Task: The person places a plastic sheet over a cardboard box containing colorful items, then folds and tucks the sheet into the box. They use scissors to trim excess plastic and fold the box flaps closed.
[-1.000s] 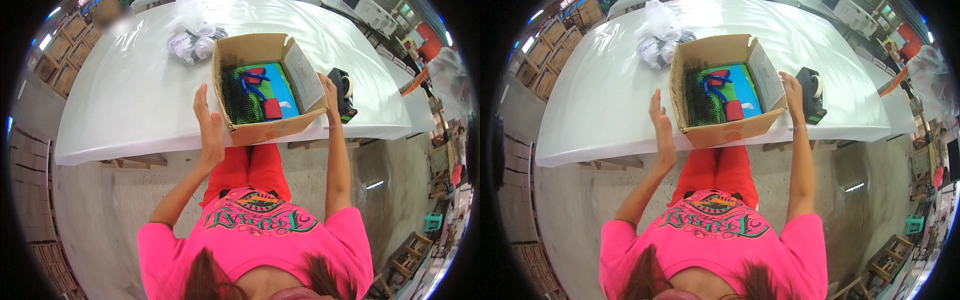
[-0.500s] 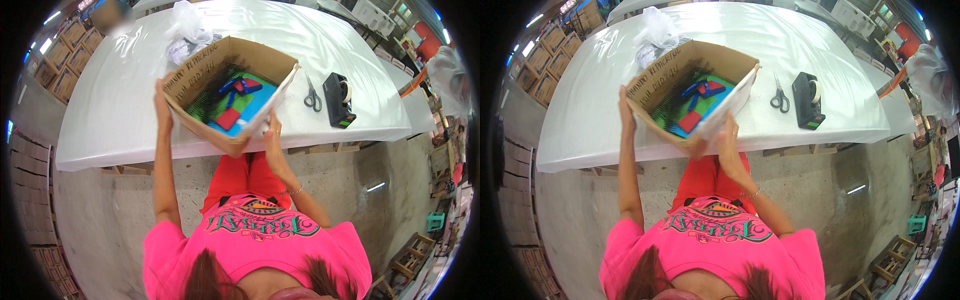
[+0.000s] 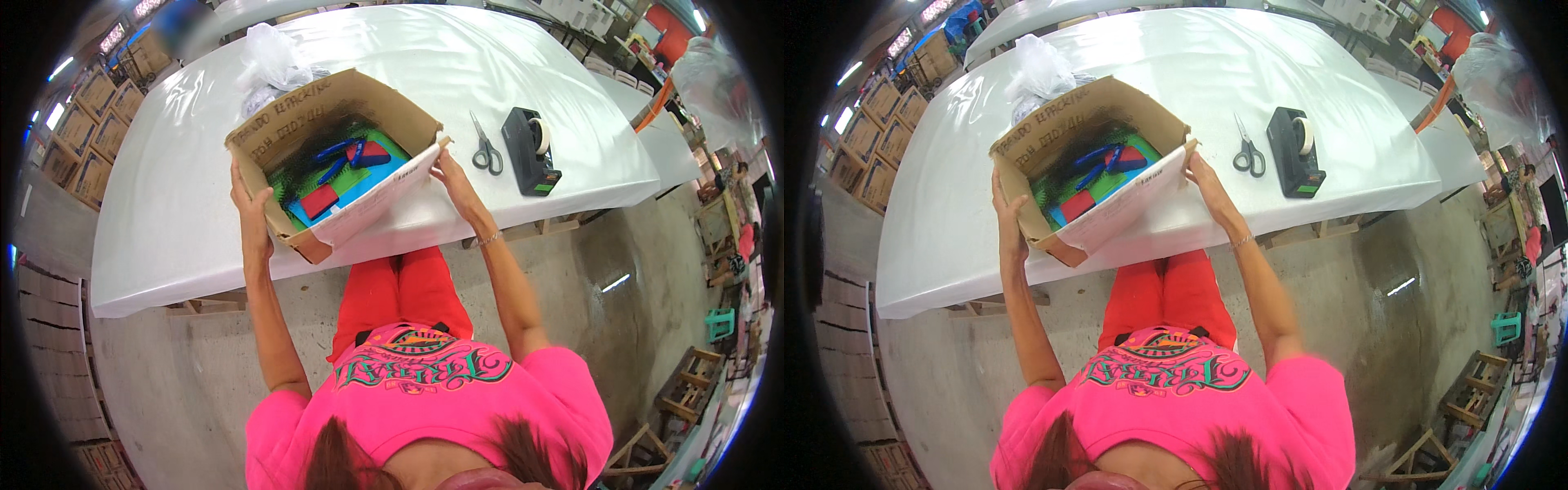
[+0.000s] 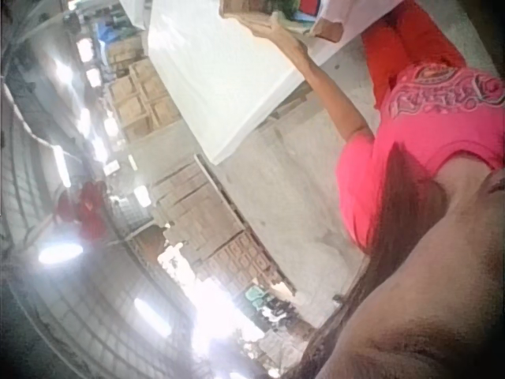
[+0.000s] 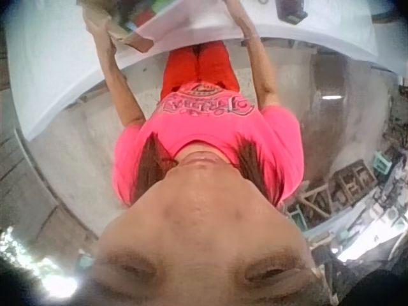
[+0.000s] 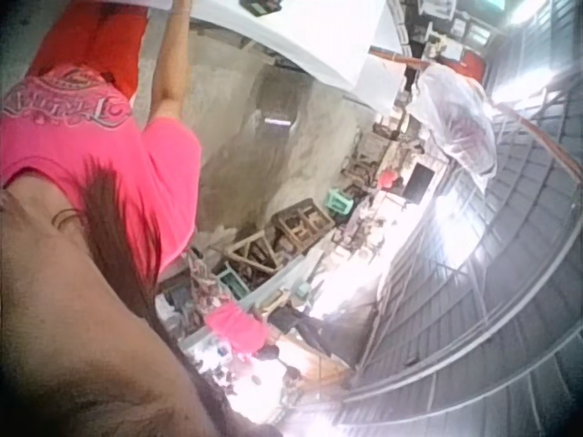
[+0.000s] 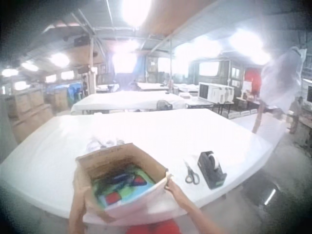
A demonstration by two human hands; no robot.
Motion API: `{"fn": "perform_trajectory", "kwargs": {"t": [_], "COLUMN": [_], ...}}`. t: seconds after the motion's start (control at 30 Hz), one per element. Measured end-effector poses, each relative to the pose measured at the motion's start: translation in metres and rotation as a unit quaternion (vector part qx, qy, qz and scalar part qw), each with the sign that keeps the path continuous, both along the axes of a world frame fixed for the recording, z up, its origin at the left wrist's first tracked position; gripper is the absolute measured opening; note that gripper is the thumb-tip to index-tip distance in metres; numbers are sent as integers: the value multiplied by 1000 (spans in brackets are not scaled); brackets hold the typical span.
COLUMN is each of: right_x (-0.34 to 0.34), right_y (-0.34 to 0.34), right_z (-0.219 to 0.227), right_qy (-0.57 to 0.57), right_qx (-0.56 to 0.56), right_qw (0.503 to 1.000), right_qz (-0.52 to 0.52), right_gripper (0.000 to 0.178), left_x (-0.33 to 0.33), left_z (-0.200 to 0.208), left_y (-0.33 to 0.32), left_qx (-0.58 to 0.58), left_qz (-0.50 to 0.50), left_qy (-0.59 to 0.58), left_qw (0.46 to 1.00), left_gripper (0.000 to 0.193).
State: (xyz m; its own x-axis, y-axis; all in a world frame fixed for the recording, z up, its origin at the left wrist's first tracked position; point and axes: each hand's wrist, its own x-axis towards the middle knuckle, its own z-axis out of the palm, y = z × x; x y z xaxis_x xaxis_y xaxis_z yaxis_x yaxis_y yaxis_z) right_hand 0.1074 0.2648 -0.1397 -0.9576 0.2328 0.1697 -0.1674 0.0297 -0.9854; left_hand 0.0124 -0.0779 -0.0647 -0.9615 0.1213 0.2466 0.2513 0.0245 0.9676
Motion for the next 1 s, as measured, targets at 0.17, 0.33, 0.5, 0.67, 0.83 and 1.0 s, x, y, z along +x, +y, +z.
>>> {"fn": "perform_trajectory", "kwargs": {"t": [0.17, 0.33, 0.5, 0.67, 0.83, 1.0], "right_x": [52, 76, 59, 71, 72, 48], "right_y": [-23, -63, -72, -36, -15, 24], "right_z": [-4, -16, -4, -7, 54, 108], "right_qy": [21, 94, 105, 84, 159, 213], "right_qx": [20, 11, -19, -100, 176, 534], "right_qw": [993, 962, 962, 977, 951, 816], "right_qz": [-116, -257, -250, -168, -198, -57], "right_gripper": [60, 42, 41, 45, 42, 41], "left_x": [-22, -94, -133, -28, 56, 60], "left_z": [11, 12, 47, 83, 51, 37], "left_y": [14, 43, 66, 113, 127, 134], "left_qx": [73, 9, -268, -249, -264, -362], "left_qz": [-147, -251, -109, -239, -280, -245], "left_qy": [-49, -6, 251, 376, 376, 377], "left_qw": [985, 968, 924, 860, 843, 817], "left_gripper": [83, 72, 42, 39, 40, 30]}}
